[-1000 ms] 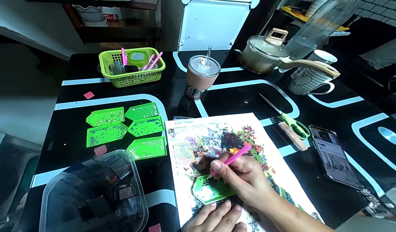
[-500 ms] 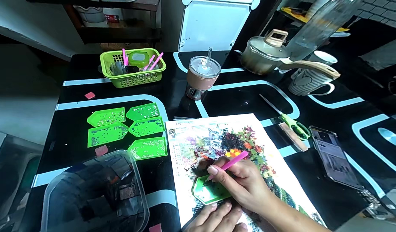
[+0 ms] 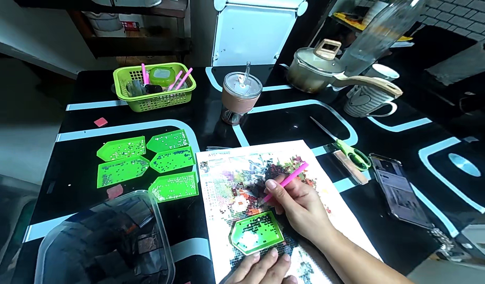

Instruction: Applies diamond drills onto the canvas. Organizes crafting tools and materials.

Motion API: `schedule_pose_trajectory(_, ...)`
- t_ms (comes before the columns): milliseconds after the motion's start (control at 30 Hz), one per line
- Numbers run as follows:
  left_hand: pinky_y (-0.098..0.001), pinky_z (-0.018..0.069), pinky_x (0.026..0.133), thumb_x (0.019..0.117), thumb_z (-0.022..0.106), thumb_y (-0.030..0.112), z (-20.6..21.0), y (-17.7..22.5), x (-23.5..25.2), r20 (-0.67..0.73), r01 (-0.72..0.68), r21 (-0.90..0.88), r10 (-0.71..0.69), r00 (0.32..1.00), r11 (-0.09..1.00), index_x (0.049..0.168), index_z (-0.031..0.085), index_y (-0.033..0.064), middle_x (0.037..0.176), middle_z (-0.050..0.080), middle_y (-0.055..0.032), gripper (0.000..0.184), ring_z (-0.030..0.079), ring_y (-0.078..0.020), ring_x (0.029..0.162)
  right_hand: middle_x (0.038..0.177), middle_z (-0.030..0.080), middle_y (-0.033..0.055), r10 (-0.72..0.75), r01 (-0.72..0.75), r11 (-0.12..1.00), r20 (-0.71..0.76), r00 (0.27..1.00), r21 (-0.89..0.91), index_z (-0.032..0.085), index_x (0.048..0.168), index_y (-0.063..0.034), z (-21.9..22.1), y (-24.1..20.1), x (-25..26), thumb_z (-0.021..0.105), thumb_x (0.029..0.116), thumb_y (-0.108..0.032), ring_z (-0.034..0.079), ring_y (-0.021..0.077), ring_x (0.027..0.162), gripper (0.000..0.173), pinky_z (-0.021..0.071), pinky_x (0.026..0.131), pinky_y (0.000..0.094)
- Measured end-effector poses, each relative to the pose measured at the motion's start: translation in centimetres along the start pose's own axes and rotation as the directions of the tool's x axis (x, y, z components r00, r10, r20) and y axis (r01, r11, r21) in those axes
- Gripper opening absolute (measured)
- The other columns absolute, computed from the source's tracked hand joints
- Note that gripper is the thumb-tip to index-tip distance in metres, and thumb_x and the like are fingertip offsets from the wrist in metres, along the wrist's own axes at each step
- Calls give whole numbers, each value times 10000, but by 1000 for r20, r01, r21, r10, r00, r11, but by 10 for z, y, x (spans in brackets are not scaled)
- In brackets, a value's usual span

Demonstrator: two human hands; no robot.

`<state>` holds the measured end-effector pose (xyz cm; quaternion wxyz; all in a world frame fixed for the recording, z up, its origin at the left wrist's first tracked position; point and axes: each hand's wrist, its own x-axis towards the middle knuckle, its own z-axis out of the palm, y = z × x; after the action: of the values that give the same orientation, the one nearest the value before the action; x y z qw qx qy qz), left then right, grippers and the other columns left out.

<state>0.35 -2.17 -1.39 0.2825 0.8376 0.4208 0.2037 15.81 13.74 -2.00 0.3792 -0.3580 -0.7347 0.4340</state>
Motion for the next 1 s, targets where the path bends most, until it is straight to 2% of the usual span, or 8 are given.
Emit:
schedule_pose_trajectory(333, -484, 315, 1205, 1014, 598, 259, 0, -1, 0, -3, 7, -34, -7, 1000, 999, 1435, 566, 40, 1538, 511, -150, 476, 444, -318, 1460, 686, 645, -82, -83, 84, 994, 22, 996, -71, 660, 871, -145, 0, 2, 1, 553, 1061, -272, 585, -27, 566, 252, 487, 521, 120)
schedule_pose_trajectory(433, -483, 313, 1206, 1018, 590, 261, 0, 0, 0, 1, 4, -27, -4, 1000, 1000, 1441, 561, 42, 1547, 502, -144, 477, 436, -316, 1466, 697, 625, -72, -220, 228, 944, 60, 974, -239, 657, 875, -112, 1, 1, 1, 528, 1072, -289, 572, -44, 593, 295, 488, 547, 120)
schedule_pose_trajectory(533, -484, 321, 1201, 1016, 589, 254, -1, 0, 0, 2, 6, -27, -6, 1000, 1000, 1436, 563, 34, 1542, 507, -150, 474, 446, -322, 1459, 754, 646, 1, -334, 355, 859, 122, 935, -369, 680, 900, -58, 2, -3, -2, 516, 1078, -270, 590, 8, 665, 322, 506, 623, 162)
schedule_pose_trajectory(600, -484, 317, 1203, 1015, 591, 252, -1, 0, 0, 10, 10, -35, -10, 1000, 999, 1441, 558, 36, 1544, 504, -151, 479, 443, -320, 1461, 759, 660, -19, -260, 274, 911, 86, 962, -307, 691, 918, -65, 1, -2, -4, 523, 1074, -267, 600, -8, 658, 306, 512, 613, 150)
schedule_pose_trajectory(667, -484, 314, 1205, 1017, 590, 257, -1, 0, 0, 14, 11, -30, -11, 1000, 999, 1444, 556, 38, 1544, 504, -149, 481, 442, -319, 1461, 726, 670, -77, -81, 80, 989, -1, 997, -120, 674, 899, -126, -1, 1, -3, 536, 1059, -252, 608, -28, 601, 246, 513, 554, 134)
schedule_pose_trajectory(733, -481, 303, 1211, 1020, 587, 256, -2, -1, 1, 19, 13, -23, -13, 1000, 1000, 1451, 549, 38, 1550, 498, -147, 484, 434, -317, 1467, 715, 665, -85, -12, 12, 1000, -31, 999, 1, 652, 881, -162, -1, 1, -1, 533, 1061, -242, 601, -20, 577, 231, 505, 535, 131)
schedule_pose_trajectory(900, -483, 309, 1207, 1021, 583, 258, -2, 0, 0, 13, 12, -18, -12, 1000, 1000, 1448, 552, 37, 1546, 502, -150, 481, 441, -319, 1462, 719, 653, -77, -122, 122, 992, 2, 992, -33, 655, 900, -136, 1, 4, -2, 539, 1071, -254, 597, -30, 599, 238, 502, 550, 122)
schedule_pose_trajectory(1000, -483, 302, 1211, 1020, 585, 271, -1, -1, 1, 21, 15, -20, -15, 1000, 1000, 1456, 543, 40, 1553, 495, -144, 495, 433, -316, 1468, 727, 639, -51, -220, 223, 962, 39, 975, -155, 659, 904, -96, 2, 6, -2, 526, 1081, -277, 585, -34, 619, 285, 496, 572, 124)
